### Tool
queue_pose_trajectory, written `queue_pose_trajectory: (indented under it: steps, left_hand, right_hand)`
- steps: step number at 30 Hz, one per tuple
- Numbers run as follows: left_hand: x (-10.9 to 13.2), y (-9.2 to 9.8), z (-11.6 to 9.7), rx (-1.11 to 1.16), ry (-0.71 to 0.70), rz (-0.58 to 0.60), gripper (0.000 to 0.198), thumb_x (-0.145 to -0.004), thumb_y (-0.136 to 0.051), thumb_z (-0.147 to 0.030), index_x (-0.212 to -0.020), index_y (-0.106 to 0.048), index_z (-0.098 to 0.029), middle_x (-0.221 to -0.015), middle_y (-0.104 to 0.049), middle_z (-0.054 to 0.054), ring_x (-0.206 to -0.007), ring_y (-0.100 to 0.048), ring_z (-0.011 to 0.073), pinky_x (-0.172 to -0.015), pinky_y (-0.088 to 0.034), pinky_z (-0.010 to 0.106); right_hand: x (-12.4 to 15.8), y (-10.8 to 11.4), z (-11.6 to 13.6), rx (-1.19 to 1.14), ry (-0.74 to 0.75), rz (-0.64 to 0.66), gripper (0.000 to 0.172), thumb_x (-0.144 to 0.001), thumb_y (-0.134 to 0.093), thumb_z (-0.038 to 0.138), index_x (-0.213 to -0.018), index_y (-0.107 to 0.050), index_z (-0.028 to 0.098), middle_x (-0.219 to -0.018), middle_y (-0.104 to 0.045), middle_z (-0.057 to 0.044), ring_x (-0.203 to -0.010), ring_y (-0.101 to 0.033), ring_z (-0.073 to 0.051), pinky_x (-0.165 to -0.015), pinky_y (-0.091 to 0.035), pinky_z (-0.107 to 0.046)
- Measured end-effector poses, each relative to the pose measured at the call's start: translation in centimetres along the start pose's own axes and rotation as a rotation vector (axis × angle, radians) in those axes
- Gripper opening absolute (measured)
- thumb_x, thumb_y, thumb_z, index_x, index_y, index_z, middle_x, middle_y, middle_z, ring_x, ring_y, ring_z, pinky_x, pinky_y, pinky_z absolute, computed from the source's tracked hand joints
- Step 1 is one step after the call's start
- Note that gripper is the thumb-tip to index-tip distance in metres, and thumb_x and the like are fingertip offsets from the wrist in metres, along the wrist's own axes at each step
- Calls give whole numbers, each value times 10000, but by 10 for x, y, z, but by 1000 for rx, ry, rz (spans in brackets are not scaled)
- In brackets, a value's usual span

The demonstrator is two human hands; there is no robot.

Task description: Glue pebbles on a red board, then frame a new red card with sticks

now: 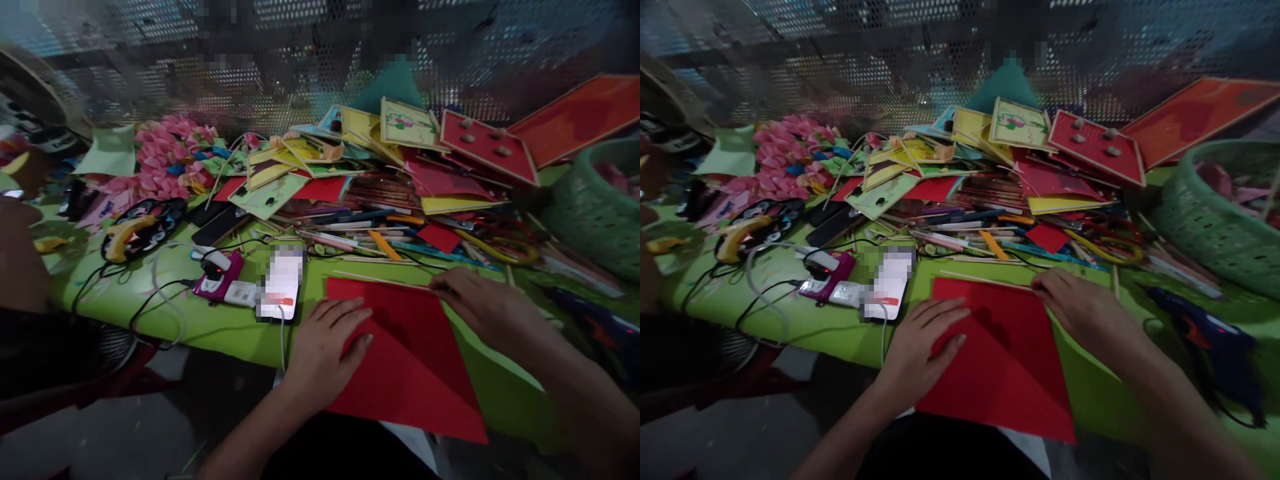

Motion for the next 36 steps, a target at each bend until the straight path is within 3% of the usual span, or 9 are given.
queue_pose_trajectory:
  steps: [8, 15, 22, 31, 36]
  left_hand:
    - [0, -2, 12, -221, 29, 4, 358, -1033, -552, -340, -1370, -621, -243, -1487, -623, 29, -1336, -578, 222, -1215, -396, 477]
    - [4, -1, 19, -217, 44, -33, 347, -1026, -577, -354, -1350, -627, -241, -1448, -649, 13, -1343, -565, 220, -1203, -398, 473]
    - [6, -3, 24, -195, 33, -47, 321, -1013, -601, -350, -1312, -652, -243, -1427, -666, 27, -1353, -560, 241, -1203, -389, 474]
    - [5, -2, 24, -193, 34, -50, 324, -1013, -609, -348, -1319, -644, -248, -1414, -674, 20, -1342, -568, 225, -1199, -395, 466]
    - [2, -2, 24, -233, 40, -25, 361, -1023, -591, -362, -1362, -618, -240, -1481, -625, 30, -1313, -585, 237, -1179, -419, 475]
  right_hand:
    - [4, -6, 6, -52, 71, -34, 264, -1064, -415, 342, -1178, -635, 251, -1110, -728, -83, -948, -735, -250, -801, -539, -373]
    - [5, -18, -5, -59, 38, 8, 310, -1062, -394, 367, -1184, -661, 266, -1145, -734, -99, -970, -739, -249, -800, -558, -370]
    - [3, -8, 8, 19, 155, -56, 375, -1069, -326, 363, -1162, -669, 242, -1109, -760, -95, -958, -761, -260, -742, -594, -374]
    - [-2, -1, 24, 105, 271, -93, 312, -1078, -337, 291, -1163, -629, 223, -1057, -756, -94, -874, -769, -234, -625, -584, -327]
    - [0, -7, 16, 71, 240, -76, 282, -1041, -420, 202, -1226, -631, 226, -1130, -737, -109, -944, -755, -225, -717, -585, -316]
Point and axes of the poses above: each hand's wrist, its own x-axis away from the middle knuckle, its own y-axis out of the back of the hand, z = x × y, the point moved 10 cm from there along -x, towards the middle knuckle
